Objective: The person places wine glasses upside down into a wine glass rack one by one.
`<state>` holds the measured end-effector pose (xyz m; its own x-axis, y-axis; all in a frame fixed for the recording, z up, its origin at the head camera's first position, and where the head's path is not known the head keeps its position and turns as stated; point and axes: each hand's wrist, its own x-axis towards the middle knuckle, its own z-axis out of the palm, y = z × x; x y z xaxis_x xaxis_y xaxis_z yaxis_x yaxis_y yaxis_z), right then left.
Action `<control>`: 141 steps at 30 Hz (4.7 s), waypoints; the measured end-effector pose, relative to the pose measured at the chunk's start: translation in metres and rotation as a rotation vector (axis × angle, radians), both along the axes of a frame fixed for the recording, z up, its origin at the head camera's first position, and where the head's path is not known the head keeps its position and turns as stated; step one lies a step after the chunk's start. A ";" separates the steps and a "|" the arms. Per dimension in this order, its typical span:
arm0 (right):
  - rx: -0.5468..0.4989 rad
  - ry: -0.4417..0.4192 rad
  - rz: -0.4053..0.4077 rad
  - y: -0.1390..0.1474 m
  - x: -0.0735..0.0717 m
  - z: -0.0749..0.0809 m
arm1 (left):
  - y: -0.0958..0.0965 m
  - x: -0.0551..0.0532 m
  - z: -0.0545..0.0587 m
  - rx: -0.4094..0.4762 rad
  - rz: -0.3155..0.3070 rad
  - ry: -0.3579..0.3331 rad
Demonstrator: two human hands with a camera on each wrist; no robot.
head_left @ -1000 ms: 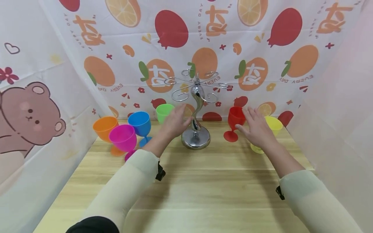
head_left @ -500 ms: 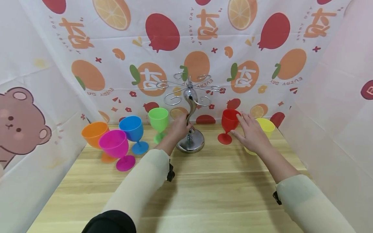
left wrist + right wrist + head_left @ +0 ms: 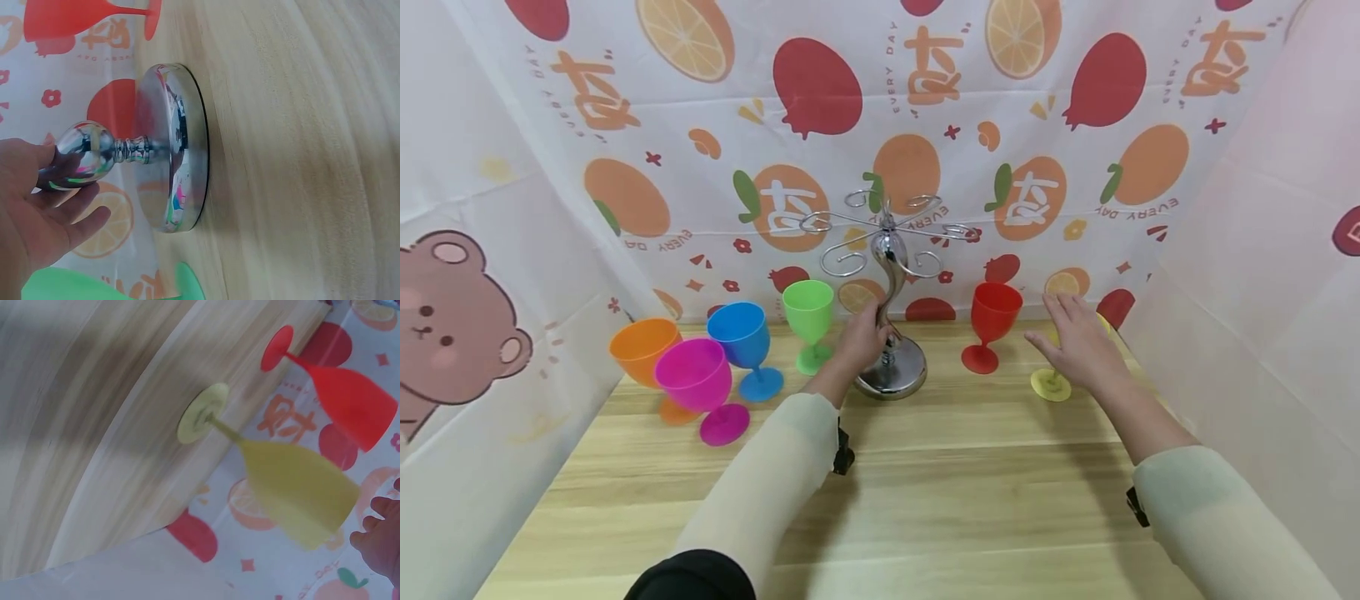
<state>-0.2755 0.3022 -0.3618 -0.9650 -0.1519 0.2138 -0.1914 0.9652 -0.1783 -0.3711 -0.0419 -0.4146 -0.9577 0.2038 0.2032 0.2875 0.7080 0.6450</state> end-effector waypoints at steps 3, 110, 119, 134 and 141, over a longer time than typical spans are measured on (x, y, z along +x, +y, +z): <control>0.007 0.002 -0.016 0.009 -0.001 0.000 | -0.003 0.003 0.000 0.019 -0.022 -0.010; 0.057 -0.088 -0.177 0.027 -0.030 -0.021 | -0.042 0.050 -0.002 0.018 -0.133 -0.140; 0.056 -0.067 -0.189 0.026 -0.031 -0.022 | -0.042 0.048 -0.004 0.016 -0.117 -0.153; 0.029 -0.051 -0.184 0.029 -0.026 -0.022 | -0.042 0.052 -0.005 0.012 -0.101 -0.149; -0.023 -0.012 -0.166 0.030 -0.015 -0.020 | -0.041 0.059 -0.008 -0.016 -0.055 -0.149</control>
